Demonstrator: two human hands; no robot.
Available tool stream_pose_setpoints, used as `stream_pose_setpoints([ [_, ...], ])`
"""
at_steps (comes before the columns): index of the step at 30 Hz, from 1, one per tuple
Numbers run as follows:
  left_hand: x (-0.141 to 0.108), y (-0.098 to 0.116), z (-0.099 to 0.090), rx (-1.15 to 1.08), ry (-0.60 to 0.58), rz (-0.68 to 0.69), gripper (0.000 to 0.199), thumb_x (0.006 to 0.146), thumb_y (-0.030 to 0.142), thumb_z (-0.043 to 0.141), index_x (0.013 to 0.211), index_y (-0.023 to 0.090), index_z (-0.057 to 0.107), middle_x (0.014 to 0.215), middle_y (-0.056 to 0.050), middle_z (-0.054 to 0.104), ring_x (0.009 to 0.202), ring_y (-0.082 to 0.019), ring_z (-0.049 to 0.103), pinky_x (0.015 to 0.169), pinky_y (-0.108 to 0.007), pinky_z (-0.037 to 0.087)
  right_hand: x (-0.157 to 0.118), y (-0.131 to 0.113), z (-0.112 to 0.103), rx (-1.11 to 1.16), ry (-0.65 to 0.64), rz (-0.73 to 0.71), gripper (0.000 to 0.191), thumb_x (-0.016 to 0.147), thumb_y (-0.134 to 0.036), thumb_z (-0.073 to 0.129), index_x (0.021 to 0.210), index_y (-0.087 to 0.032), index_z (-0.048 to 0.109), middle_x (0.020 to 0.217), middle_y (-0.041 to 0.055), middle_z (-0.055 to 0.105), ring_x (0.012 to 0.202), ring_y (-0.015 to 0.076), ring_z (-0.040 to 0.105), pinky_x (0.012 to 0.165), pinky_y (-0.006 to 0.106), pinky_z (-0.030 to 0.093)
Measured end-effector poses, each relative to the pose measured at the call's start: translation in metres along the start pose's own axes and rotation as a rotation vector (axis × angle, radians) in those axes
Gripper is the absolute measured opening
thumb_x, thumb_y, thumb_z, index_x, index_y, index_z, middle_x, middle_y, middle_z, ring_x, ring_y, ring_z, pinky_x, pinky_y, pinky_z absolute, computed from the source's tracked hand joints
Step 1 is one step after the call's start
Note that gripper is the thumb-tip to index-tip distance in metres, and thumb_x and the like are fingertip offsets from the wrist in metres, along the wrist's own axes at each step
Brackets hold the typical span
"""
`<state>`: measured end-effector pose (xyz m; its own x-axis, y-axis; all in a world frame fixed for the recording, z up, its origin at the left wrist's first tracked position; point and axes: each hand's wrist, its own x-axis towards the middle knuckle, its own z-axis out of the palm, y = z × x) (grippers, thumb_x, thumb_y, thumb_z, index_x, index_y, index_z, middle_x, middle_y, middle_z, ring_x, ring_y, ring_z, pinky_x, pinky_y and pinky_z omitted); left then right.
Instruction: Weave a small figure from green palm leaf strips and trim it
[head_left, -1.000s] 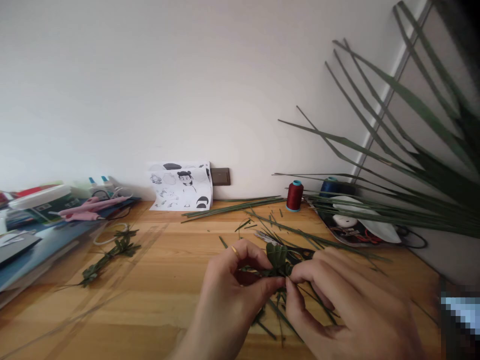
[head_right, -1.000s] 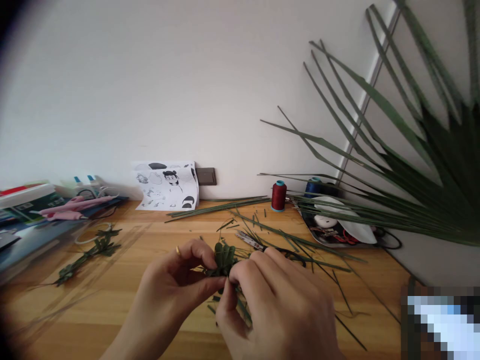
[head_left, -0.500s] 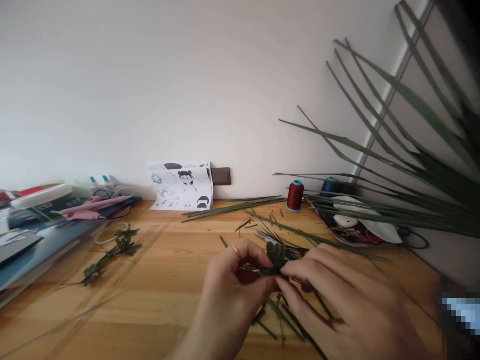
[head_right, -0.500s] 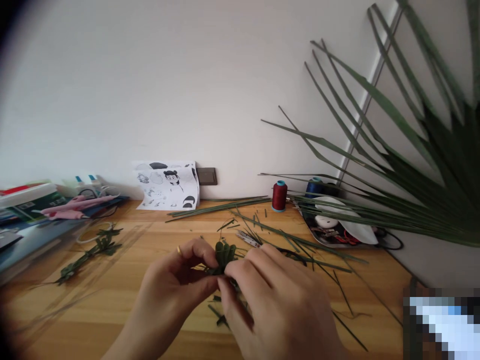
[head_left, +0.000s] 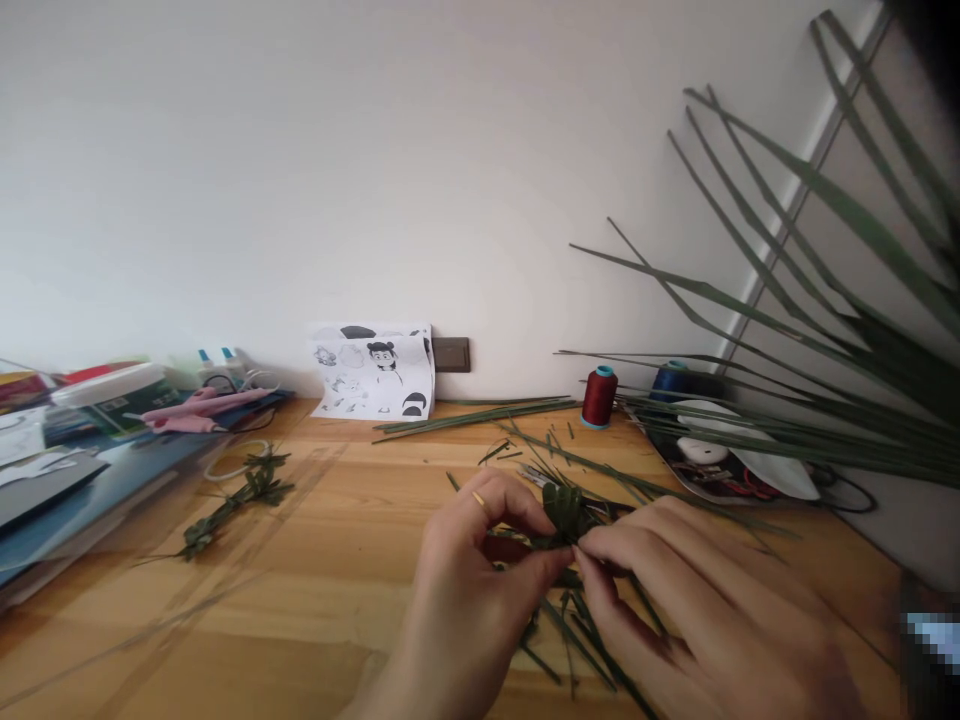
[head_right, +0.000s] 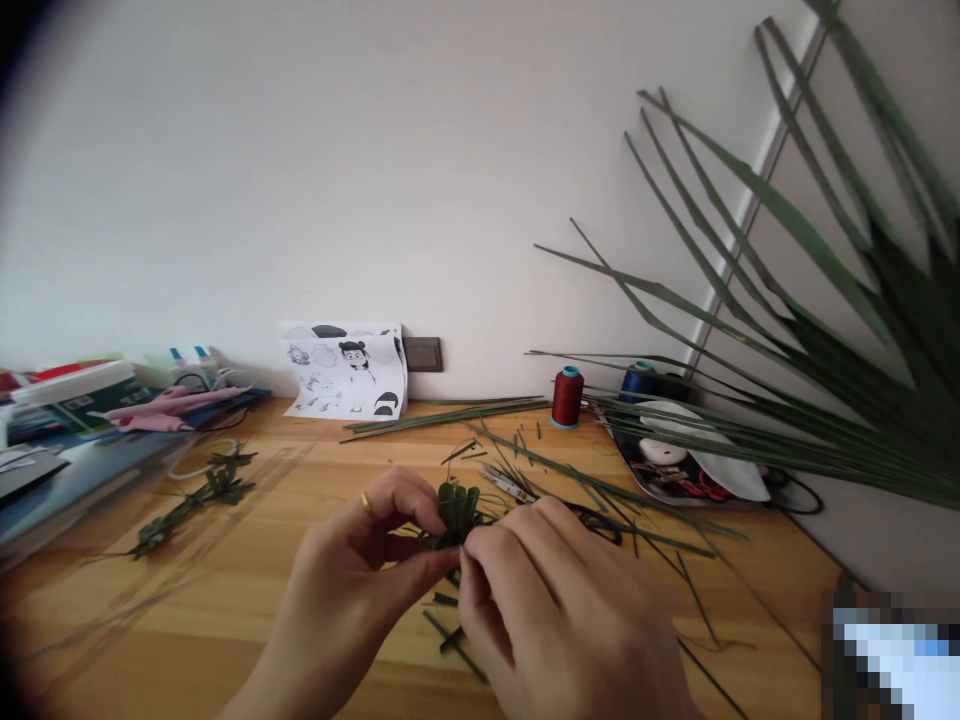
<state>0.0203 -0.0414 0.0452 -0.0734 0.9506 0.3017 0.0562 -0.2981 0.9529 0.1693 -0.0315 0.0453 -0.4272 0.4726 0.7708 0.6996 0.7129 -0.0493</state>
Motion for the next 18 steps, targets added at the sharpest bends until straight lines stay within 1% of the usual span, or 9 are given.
stream_pose_setpoints([
  [4,0.0003,0.0007,-0.0001,0.028,0.028,0.049,0.017,0.062,0.002,0.062,0.063,0.016,0.052,0.069,0.003,0.048,0.063,-0.009,0.05,0.05,-0.018,0.042,0.0003,0.0031,0.0018,0.001,-0.037,-0.008,0.02,0.08,-0.02,0.047,0.063,-0.018,0.057,0.059,-0.0006,0.055,0.06,0.0138,0.052,0.057,0.029,0.038],
  [8,-0.0011,0.0014,0.0005,0.059,0.045,0.106,0.017,0.063,0.002,0.061,0.063,0.016,0.053,0.07,0.002,0.049,0.064,-0.01,0.051,0.051,-0.017,0.045,-0.0011,0.0025,0.003,-0.038,-0.045,-0.025,0.023,0.081,-0.019,0.044,0.061,-0.018,0.057,0.059,-0.0006,0.057,0.061,0.0138,0.054,0.059,0.03,0.038],
  [11,-0.0034,0.0002,0.0016,0.069,0.051,0.207,0.017,0.065,0.0,0.059,0.062,0.016,0.053,0.072,0.002,0.049,0.066,-0.01,0.051,0.054,-0.018,0.047,0.0006,-0.0016,0.0006,-0.048,0.007,-0.025,0.023,0.08,-0.018,0.045,0.061,-0.018,0.057,0.058,-0.0005,0.056,0.06,0.0137,0.053,0.058,0.029,0.037],
  [14,-0.0054,-0.0018,0.0021,0.112,0.069,0.326,0.02,0.065,-0.002,0.058,0.064,0.017,0.054,0.072,0.002,0.05,0.066,-0.01,0.052,0.054,-0.017,0.048,0.0024,-0.0038,-0.0027,-0.037,0.006,-0.006,0.02,0.079,-0.02,0.047,0.062,-0.018,0.058,0.057,-0.0001,0.056,0.059,0.0141,0.053,0.056,0.029,0.037],
  [16,-0.0061,-0.0029,0.0019,0.159,0.089,0.379,0.021,0.065,-0.003,0.058,0.065,0.018,0.054,0.07,0.002,0.05,0.065,-0.01,0.052,0.054,-0.018,0.047,0.0018,-0.003,-0.0034,-0.023,-0.015,-0.009,0.02,0.078,-0.019,0.047,0.062,-0.019,0.058,0.058,-0.0003,0.057,0.06,0.0142,0.054,0.056,0.029,0.037],
  [18,-0.0064,-0.0037,0.0011,0.22,0.105,0.439,0.022,0.066,-0.003,0.058,0.066,0.018,0.054,0.07,0.002,0.05,0.064,-0.01,0.052,0.053,-0.018,0.047,0.0001,-0.0014,-0.0021,-0.018,0.012,-0.02,0.02,0.078,-0.018,0.048,0.06,-0.019,0.057,0.057,-0.0007,0.057,0.059,0.0139,0.054,0.056,0.029,0.037],
])
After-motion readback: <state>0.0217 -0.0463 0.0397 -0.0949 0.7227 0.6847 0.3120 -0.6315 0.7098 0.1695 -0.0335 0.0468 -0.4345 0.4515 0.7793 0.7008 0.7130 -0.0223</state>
